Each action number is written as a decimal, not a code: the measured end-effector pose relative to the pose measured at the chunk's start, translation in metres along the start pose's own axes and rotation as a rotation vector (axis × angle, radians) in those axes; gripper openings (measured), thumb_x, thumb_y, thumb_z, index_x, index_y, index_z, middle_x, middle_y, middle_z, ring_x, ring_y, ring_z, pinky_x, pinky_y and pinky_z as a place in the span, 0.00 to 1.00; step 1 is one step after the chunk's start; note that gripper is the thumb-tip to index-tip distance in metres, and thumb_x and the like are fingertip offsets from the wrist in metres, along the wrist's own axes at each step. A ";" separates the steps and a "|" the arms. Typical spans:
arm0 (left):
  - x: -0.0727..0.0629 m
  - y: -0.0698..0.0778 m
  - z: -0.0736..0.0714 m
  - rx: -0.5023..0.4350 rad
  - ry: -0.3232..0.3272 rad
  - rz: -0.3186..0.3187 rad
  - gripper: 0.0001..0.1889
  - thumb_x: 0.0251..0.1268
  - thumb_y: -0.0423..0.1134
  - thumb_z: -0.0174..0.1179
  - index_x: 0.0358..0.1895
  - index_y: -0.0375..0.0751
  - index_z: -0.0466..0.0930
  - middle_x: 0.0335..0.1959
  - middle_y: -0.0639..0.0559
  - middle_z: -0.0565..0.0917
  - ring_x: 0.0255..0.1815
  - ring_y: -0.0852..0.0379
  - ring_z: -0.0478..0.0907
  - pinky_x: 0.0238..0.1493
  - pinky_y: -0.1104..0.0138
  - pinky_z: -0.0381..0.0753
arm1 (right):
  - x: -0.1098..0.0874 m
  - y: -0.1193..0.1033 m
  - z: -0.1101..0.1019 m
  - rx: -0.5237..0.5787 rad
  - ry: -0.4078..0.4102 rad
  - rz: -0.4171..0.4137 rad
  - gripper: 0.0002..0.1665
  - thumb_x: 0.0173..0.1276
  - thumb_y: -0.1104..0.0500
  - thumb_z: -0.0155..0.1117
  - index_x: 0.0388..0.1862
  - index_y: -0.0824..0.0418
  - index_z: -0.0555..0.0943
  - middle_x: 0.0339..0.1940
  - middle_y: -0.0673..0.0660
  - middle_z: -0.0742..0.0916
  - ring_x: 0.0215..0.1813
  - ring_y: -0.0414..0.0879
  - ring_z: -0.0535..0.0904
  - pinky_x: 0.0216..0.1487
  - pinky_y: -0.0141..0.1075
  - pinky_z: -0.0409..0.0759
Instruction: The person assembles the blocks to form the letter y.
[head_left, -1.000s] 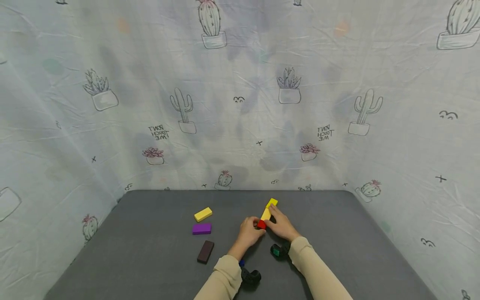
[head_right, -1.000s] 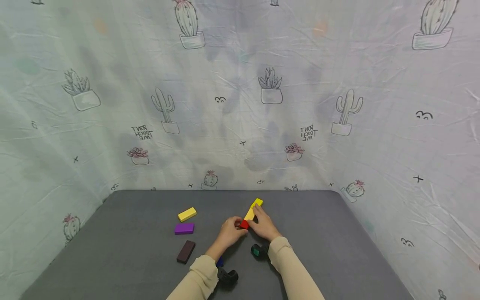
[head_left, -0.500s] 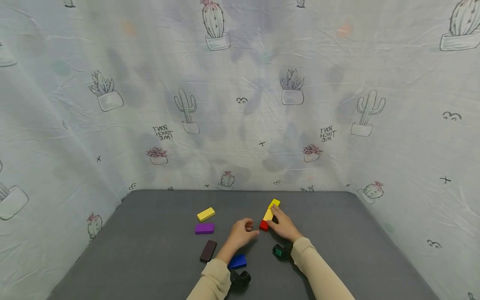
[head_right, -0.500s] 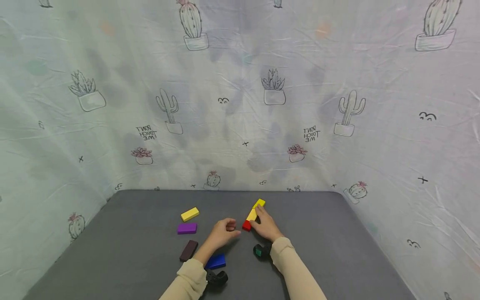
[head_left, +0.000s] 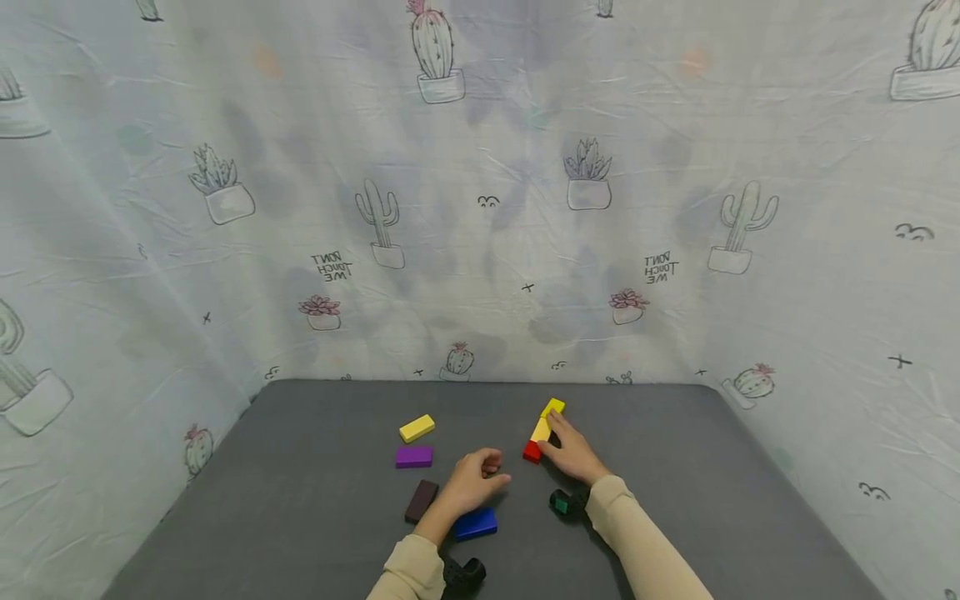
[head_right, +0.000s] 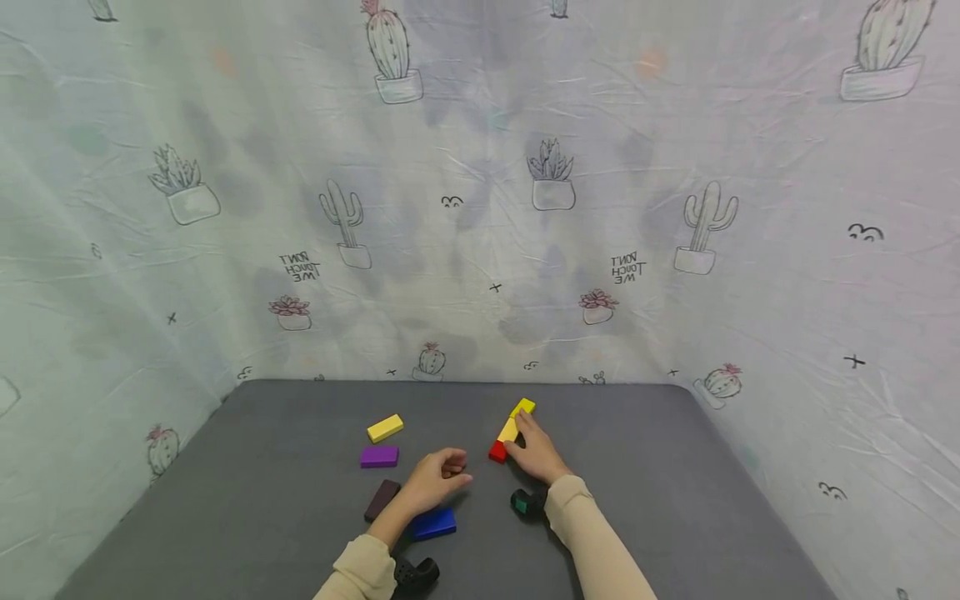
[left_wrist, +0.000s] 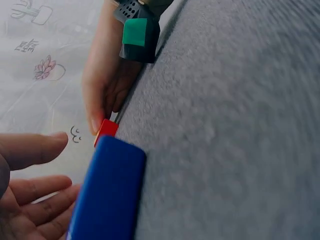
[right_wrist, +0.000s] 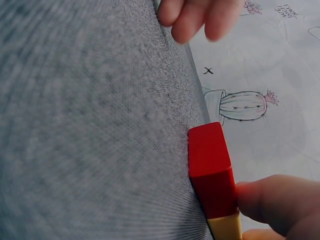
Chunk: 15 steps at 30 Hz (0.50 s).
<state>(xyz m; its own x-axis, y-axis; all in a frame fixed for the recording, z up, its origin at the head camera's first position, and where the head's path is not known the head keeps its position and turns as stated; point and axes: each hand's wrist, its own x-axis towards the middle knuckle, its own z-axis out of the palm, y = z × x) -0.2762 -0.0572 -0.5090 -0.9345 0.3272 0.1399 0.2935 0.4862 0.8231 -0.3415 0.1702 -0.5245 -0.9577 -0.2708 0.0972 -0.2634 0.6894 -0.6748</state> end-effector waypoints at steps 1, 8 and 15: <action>-0.001 0.000 -0.001 0.000 -0.006 0.012 0.23 0.63 0.38 0.62 0.58 0.27 0.73 0.51 0.37 0.80 0.50 0.42 0.78 0.50 0.51 0.78 | 0.000 0.000 -0.001 -0.002 -0.002 0.003 0.38 0.72 0.51 0.54 0.74 0.67 0.56 0.76 0.66 0.58 0.75 0.63 0.52 0.71 0.60 0.53; -0.005 -0.008 -0.008 -0.038 -0.122 0.084 0.22 0.65 0.40 0.60 0.58 0.32 0.74 0.52 0.41 0.81 0.52 0.47 0.79 0.54 0.55 0.78 | 0.001 0.001 -0.003 -0.015 -0.017 0.007 0.39 0.72 0.49 0.54 0.74 0.67 0.56 0.76 0.66 0.57 0.75 0.63 0.51 0.71 0.60 0.53; -0.010 -0.015 -0.016 -0.090 -0.256 0.112 0.18 0.67 0.41 0.59 0.56 0.37 0.77 0.51 0.48 0.82 0.51 0.55 0.79 0.55 0.65 0.78 | 0.000 -0.001 -0.002 -0.015 -0.021 0.014 0.39 0.72 0.50 0.54 0.74 0.66 0.55 0.76 0.66 0.57 0.75 0.63 0.51 0.71 0.60 0.52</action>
<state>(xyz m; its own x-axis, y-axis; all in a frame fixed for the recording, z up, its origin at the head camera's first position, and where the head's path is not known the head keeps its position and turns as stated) -0.2742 -0.0803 -0.5137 -0.8127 0.5743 0.0982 0.3619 0.3656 0.8575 -0.3412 0.1708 -0.5230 -0.9587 -0.2751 0.0719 -0.2517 0.7033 -0.6649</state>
